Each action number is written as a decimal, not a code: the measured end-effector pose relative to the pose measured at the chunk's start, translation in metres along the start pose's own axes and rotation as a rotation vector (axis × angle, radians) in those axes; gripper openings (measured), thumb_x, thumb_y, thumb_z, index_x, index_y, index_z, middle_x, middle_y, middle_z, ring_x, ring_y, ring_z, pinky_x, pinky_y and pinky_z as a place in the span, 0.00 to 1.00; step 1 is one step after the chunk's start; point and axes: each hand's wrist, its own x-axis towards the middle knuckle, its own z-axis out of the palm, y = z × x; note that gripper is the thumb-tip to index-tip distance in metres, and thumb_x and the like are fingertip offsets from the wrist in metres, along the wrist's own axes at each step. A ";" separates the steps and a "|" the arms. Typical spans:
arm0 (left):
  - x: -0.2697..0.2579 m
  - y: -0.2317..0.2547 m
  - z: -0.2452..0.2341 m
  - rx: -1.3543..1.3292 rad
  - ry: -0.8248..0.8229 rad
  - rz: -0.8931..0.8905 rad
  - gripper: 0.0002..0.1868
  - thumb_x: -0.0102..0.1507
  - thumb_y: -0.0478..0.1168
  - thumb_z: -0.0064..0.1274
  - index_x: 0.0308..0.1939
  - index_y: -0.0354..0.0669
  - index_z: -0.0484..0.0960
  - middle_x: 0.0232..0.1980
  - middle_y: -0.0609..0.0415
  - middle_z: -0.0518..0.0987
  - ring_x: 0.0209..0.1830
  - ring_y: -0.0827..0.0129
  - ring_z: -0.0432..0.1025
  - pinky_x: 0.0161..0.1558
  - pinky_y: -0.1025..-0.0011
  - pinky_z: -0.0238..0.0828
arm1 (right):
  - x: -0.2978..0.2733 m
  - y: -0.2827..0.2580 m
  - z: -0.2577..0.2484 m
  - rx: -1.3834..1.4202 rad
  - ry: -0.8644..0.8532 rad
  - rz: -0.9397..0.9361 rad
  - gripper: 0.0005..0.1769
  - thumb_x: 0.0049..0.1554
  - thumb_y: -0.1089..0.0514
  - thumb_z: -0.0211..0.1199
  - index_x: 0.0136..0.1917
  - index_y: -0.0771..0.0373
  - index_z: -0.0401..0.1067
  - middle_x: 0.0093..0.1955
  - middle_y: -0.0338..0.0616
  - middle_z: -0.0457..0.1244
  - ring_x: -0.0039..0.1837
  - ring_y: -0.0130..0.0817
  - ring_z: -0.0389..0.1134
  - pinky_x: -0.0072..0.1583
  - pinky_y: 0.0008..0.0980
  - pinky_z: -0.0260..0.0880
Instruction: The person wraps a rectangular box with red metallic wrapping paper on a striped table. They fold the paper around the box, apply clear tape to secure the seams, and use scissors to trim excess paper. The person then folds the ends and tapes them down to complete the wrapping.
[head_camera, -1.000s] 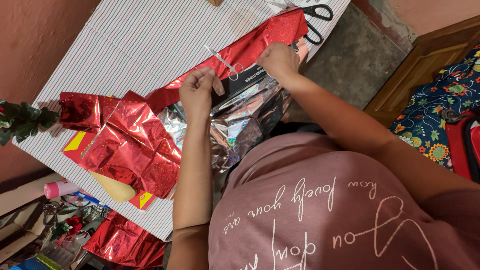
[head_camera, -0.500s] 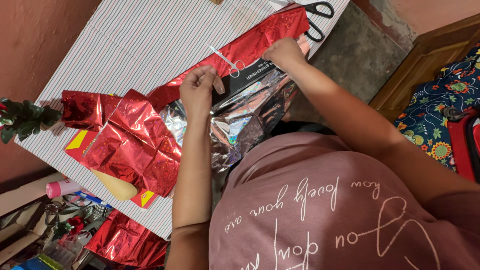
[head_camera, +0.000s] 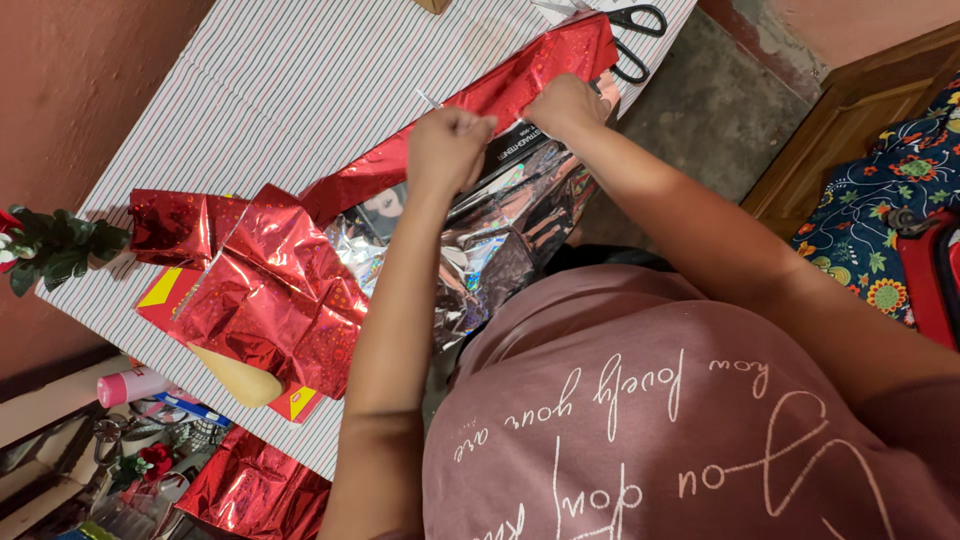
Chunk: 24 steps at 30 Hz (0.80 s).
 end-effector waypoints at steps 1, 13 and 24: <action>0.011 0.007 0.004 0.134 -0.011 -0.029 0.17 0.59 0.51 0.64 0.36 0.38 0.87 0.31 0.48 0.84 0.30 0.63 0.78 0.36 0.66 0.73 | 0.000 -0.002 -0.001 -0.012 -0.003 0.005 0.21 0.43 0.40 0.73 0.45 0.53 0.82 0.53 0.49 0.71 0.63 0.46 0.69 0.72 0.49 0.45; 0.098 0.025 0.073 0.756 -0.063 -0.184 0.14 0.67 0.43 0.47 0.52 0.49 0.84 0.55 0.53 0.83 0.55 0.58 0.78 0.54 0.55 0.72 | -0.011 -0.017 -0.016 0.019 -0.061 0.125 0.29 0.43 0.43 0.74 0.52 0.62 0.77 0.58 0.52 0.68 0.64 0.49 0.67 0.67 0.52 0.54; 0.099 0.023 0.077 0.821 -0.056 -0.154 0.14 0.67 0.43 0.47 0.53 0.49 0.84 0.54 0.55 0.84 0.53 0.60 0.79 0.56 0.54 0.67 | -0.021 -0.005 -0.010 0.047 0.032 -0.024 0.12 0.48 0.50 0.69 0.43 0.58 0.81 0.49 0.51 0.71 0.56 0.53 0.71 0.58 0.53 0.62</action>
